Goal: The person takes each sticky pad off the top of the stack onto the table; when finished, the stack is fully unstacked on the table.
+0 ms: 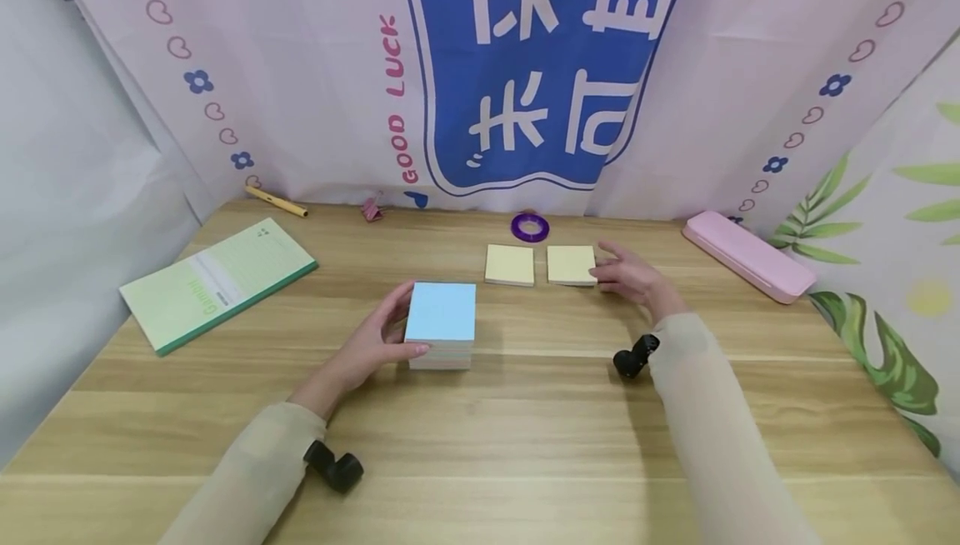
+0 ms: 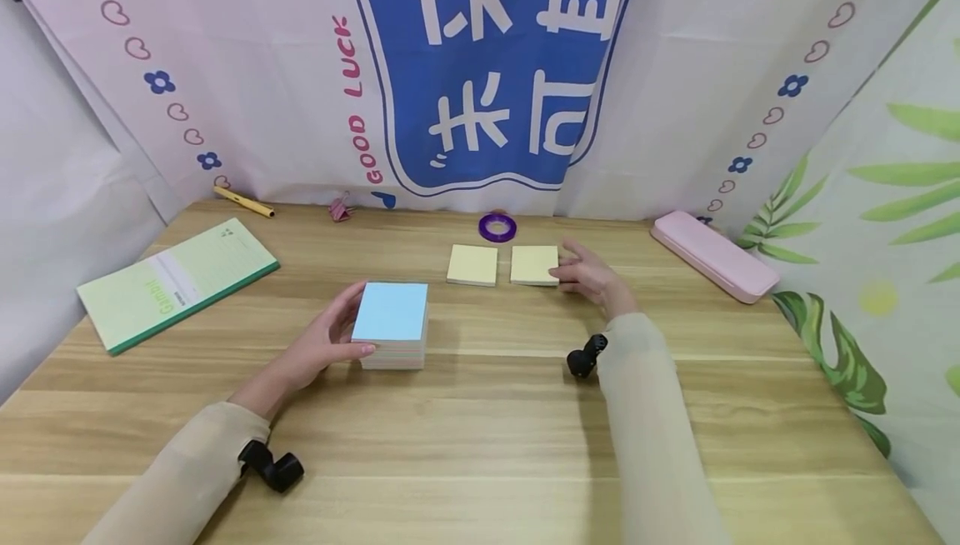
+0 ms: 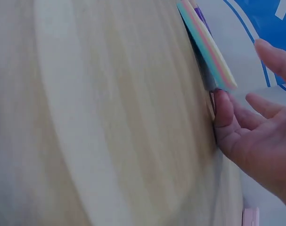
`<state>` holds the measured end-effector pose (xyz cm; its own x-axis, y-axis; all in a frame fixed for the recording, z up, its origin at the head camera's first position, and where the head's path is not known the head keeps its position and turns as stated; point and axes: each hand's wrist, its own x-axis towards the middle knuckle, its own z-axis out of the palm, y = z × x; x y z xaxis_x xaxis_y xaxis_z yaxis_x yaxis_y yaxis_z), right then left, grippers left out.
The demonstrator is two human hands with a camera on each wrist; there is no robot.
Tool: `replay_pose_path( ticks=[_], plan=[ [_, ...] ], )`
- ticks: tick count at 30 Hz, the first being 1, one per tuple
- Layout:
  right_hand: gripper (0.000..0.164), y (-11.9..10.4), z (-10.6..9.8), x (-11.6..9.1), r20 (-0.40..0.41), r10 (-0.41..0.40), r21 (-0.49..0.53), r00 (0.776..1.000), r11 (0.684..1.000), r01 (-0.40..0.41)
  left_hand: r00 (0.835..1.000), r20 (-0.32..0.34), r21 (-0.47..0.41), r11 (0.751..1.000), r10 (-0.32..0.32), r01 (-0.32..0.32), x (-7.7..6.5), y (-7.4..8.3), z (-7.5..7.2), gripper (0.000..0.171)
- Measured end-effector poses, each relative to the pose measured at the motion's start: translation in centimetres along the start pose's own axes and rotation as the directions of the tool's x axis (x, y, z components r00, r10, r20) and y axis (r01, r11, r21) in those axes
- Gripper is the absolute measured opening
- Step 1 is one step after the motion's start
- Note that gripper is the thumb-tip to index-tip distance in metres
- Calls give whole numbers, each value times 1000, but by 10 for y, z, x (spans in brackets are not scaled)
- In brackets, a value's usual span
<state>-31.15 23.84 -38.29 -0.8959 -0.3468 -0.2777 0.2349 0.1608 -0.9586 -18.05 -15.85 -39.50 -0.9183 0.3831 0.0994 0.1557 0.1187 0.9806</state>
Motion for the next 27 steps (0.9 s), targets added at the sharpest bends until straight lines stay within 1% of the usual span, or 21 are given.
replay_pose_path(
  ticks=[3,6,7,10,13,15,20,24,27],
  plan=[
    [70,0,-3,-8,-23,-15,-9,1000,1000,15,1000,4,-6,1000,-8,8,0,0,1,87],
    [68,-3,0,-18,-61,-53,1,997,999,54,1000,11,-13,1000,-8,8,-1,0,1,88],
    [67,-5,3,-22,-75,-73,2,995,997,73,1000,14,-14,1000,-8,9,-1,0,1,88],
    [65,-13,16,-31,-96,-163,1,982,986,164,1000,14,-15,1000,-3,4,0,-1,1,88],
    [62,-21,33,-39,-83,-250,-21,965,968,249,1000,8,-10,1000,-3,3,0,-1,1,87],
    [61,-27,46,-43,-52,-291,-39,955,956,289,1000,3,-7,1000,-2,2,0,-1,1,87],
    [66,-36,80,-52,92,-364,-57,927,927,370,1000,4,-2,1000,-1,1,0,-1,1,87],
    [75,-39,109,-55,185,-376,-72,908,916,394,1000,6,1,1000,-1,1,0,-1,1,88],
    [81,-39,130,-54,219,-368,-98,904,913,396,1000,5,4,1000,2,-2,1,-1,1,87]
  ],
)
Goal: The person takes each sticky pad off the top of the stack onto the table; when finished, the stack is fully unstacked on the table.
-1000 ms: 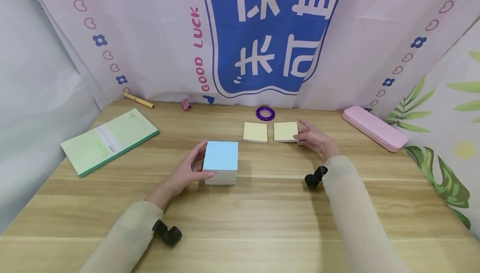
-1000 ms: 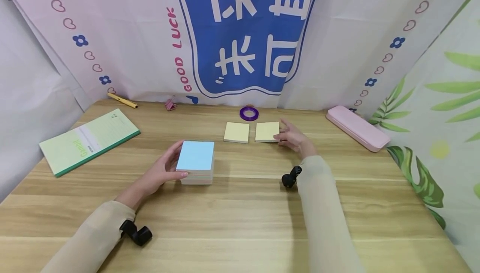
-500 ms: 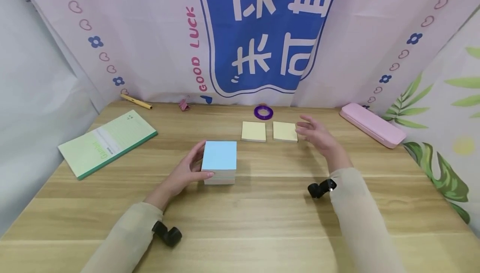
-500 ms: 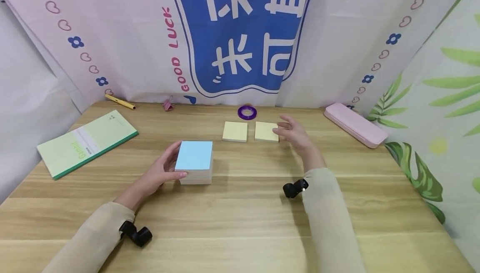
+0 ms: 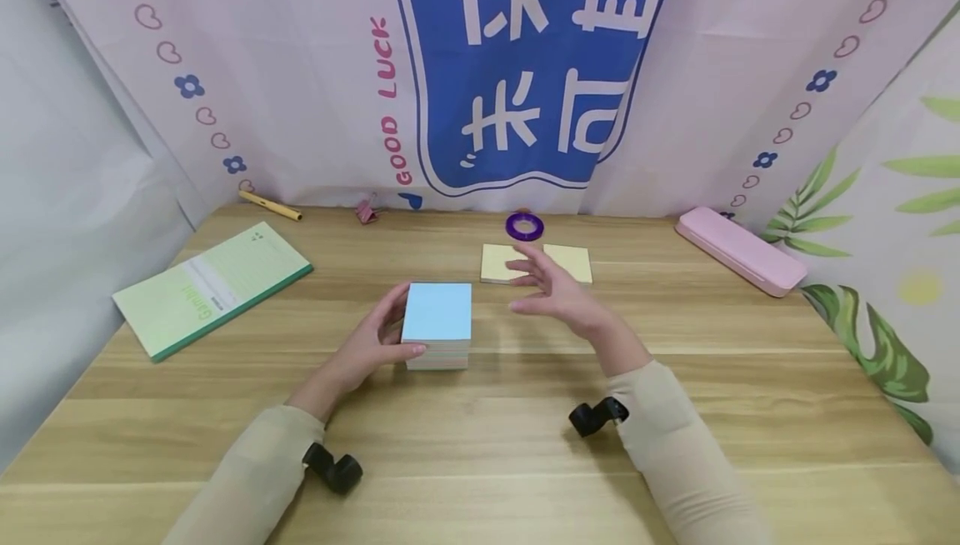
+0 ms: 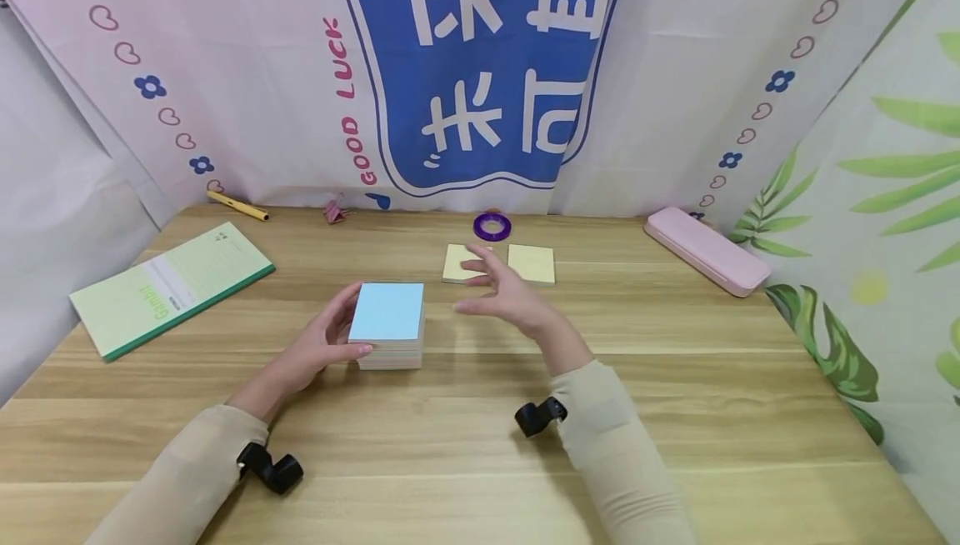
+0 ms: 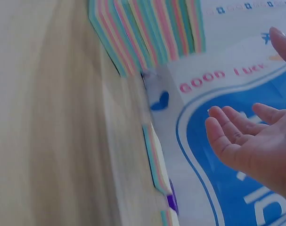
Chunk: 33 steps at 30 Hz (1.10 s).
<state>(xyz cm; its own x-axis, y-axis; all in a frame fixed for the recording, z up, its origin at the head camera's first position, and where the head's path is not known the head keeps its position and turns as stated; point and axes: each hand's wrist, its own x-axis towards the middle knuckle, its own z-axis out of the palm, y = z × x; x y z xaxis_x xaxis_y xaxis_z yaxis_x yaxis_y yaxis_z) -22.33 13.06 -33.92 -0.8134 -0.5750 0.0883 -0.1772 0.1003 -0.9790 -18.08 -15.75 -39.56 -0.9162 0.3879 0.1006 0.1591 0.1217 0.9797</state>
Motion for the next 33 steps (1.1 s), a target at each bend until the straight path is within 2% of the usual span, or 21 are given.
replay_pose_path(
  ticks=[5,9,16,22,28,33],
  plan=[
    [83,-5,29,5,42,17,-5,999,1000,-17,1000,-1,-2,1000,2,-2,0,-1,1,87],
    [83,-13,46,3,64,34,-59,997,998,-30,1000,-2,-10,1000,-4,4,0,-1,3,88],
    [86,-12,62,2,83,69,-134,994,989,-57,1000,-5,-45,999,-2,2,0,2,6,87],
    [87,1,65,7,55,35,-158,998,987,-26,1000,-6,-24,999,28,-29,0,0,5,86],
    [87,20,51,11,49,29,-70,998,997,-26,1000,2,-23,999,31,-31,0,0,4,85],
    [86,20,36,7,79,46,123,996,991,-56,1000,4,-18,1000,24,-24,0,0,2,85]
  ],
)
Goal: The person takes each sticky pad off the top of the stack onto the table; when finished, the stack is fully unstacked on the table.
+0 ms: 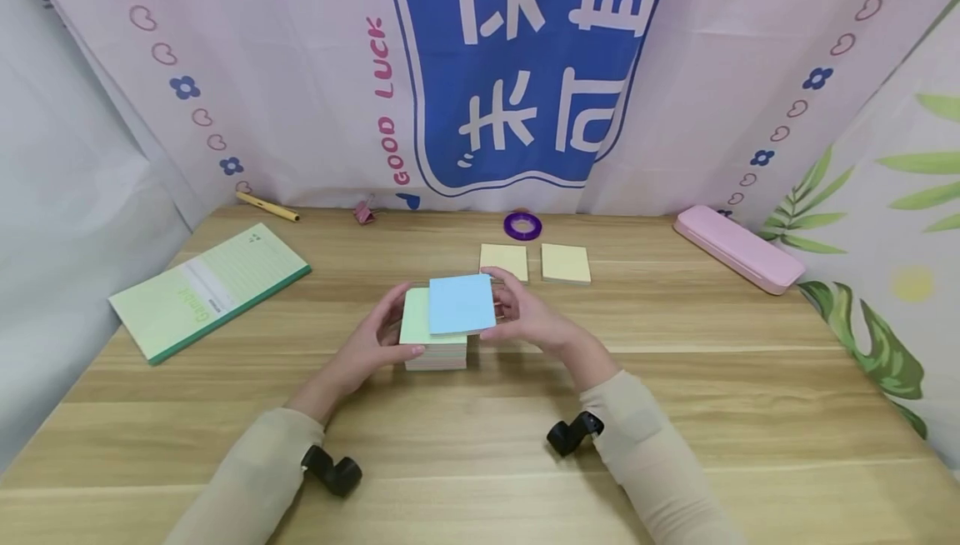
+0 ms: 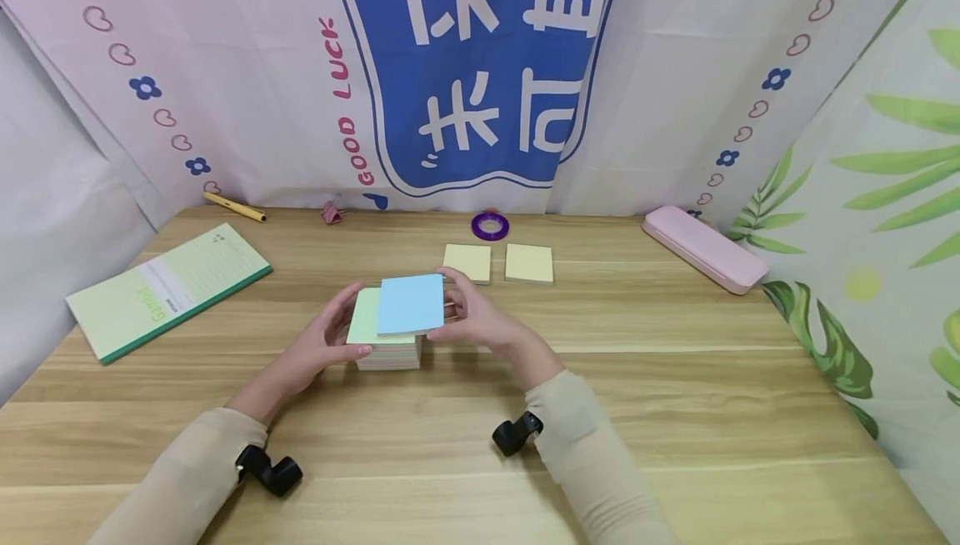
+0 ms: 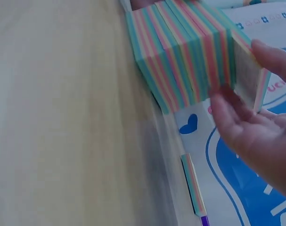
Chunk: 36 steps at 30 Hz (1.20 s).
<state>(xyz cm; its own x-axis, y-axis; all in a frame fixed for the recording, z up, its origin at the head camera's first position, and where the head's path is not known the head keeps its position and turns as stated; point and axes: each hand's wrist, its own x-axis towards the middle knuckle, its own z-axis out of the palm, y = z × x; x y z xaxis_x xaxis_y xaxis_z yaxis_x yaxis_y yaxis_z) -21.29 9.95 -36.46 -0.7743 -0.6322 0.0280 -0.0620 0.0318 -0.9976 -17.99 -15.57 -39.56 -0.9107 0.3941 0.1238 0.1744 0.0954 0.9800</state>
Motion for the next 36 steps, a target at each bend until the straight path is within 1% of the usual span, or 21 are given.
replay_pose_path(
  ticks=[2,4,7,9,12,17,21,23,25,28,31,34,36],
  plan=[
    [85,-2,-6,-2,23,-5,102,1000,995,3,1000,-6,-3,1000,0,0,0,0,-1,85],
    [86,-2,-13,-5,40,-15,189,999,982,7,1000,-9,-1,1000,-7,7,1,0,-1,85],
    [86,-1,-26,-13,47,-40,273,998,962,26,1000,-7,7,1000,-16,16,1,-2,-1,85],
    [87,-1,-38,-21,37,-54,311,998,950,40,1000,-7,15,1000,-22,22,2,-4,-1,86],
    [85,-1,-61,-33,19,-97,373,995,924,83,1000,-15,17,1000,-22,22,1,-4,-1,86],
    [83,-2,-108,-53,-19,-154,471,988,870,145,1000,-20,8,1000,-20,20,1,-1,0,84],
    [83,-1,-144,-66,-61,-147,528,987,834,157,1000,-19,-2,1000,-17,17,1,1,1,84],
    [82,1,-159,-70,-87,-120,542,989,827,148,1000,-21,-4,1000,-17,17,0,1,0,85],
    [82,4,-172,-75,-115,-77,549,990,826,128,1000,-23,-5,1000,-16,16,0,0,0,85],
    [82,12,-187,-80,-162,17,557,987,827,77,1000,-27,-9,1000,-13,13,0,0,0,86],
    [82,20,-198,-85,-198,105,573,975,819,29,999,-32,-6,1000,-12,12,-1,0,-1,85],
    [83,25,-207,-88,-218,172,583,961,812,-13,999,-31,2,1000,-16,16,-1,0,-1,85],
    [83,28,-212,-88,-228,211,573,951,818,-45,999,-31,4,1000,-19,19,-1,0,0,86]
  ],
)
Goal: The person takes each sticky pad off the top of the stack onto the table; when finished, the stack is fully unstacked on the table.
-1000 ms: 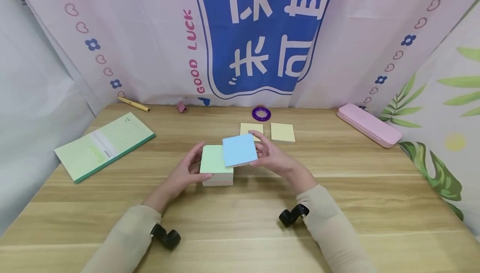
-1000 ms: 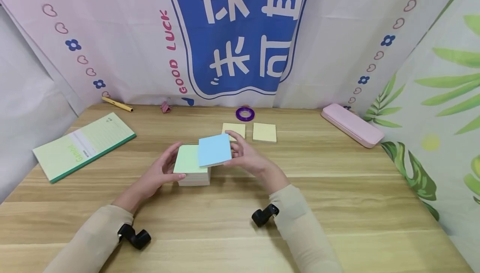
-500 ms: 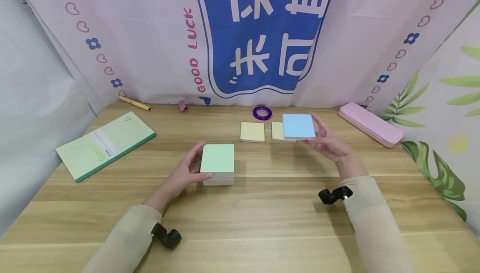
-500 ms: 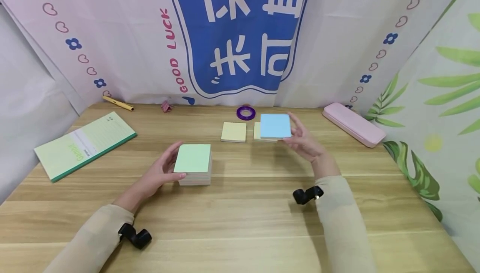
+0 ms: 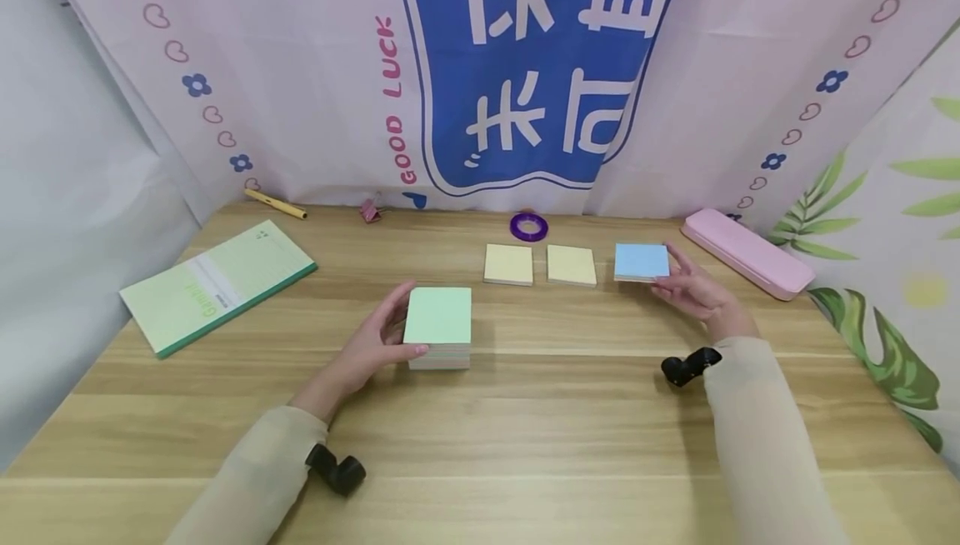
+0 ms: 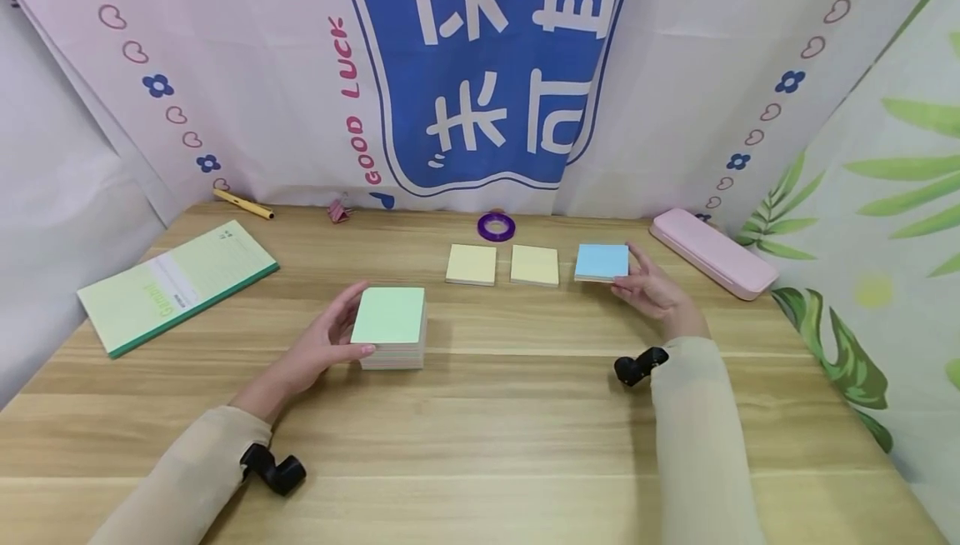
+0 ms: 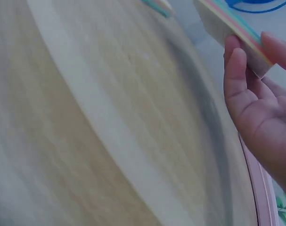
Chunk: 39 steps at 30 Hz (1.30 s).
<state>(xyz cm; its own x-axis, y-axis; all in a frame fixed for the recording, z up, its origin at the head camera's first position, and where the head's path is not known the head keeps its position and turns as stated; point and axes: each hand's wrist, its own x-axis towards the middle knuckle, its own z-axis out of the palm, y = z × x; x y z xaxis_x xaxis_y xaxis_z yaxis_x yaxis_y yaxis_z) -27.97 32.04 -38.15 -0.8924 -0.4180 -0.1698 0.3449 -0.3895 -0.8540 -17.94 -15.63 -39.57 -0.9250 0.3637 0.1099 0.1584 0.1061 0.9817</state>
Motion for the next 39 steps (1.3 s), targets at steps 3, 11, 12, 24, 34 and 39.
replay_pose_path(
  ticks=[3,11,12,24,34,39],
  plan=[
    [83,-1,-6,0,-38,37,-61,999,997,-40,1000,-1,-2,1000,-1,1,1,0,1,86],
    [81,-1,-10,2,-136,56,-198,989,977,-82,1000,4,9,1000,-4,4,2,1,2,84],
    [80,-1,-9,1,-142,49,-210,989,974,-79,1000,4,9,1000,-4,4,2,1,2,84],
    [70,-12,-1,-11,-154,-1,-374,988,926,-57,1000,11,-1,1000,-7,8,1,1,1,85],
    [65,7,59,-12,19,-203,-389,979,900,194,1000,0,0,1000,7,-7,1,-3,-1,85],
    [63,23,104,-2,170,-219,-433,961,859,273,1000,3,-4,1000,6,-6,1,-3,0,86]
  ],
)
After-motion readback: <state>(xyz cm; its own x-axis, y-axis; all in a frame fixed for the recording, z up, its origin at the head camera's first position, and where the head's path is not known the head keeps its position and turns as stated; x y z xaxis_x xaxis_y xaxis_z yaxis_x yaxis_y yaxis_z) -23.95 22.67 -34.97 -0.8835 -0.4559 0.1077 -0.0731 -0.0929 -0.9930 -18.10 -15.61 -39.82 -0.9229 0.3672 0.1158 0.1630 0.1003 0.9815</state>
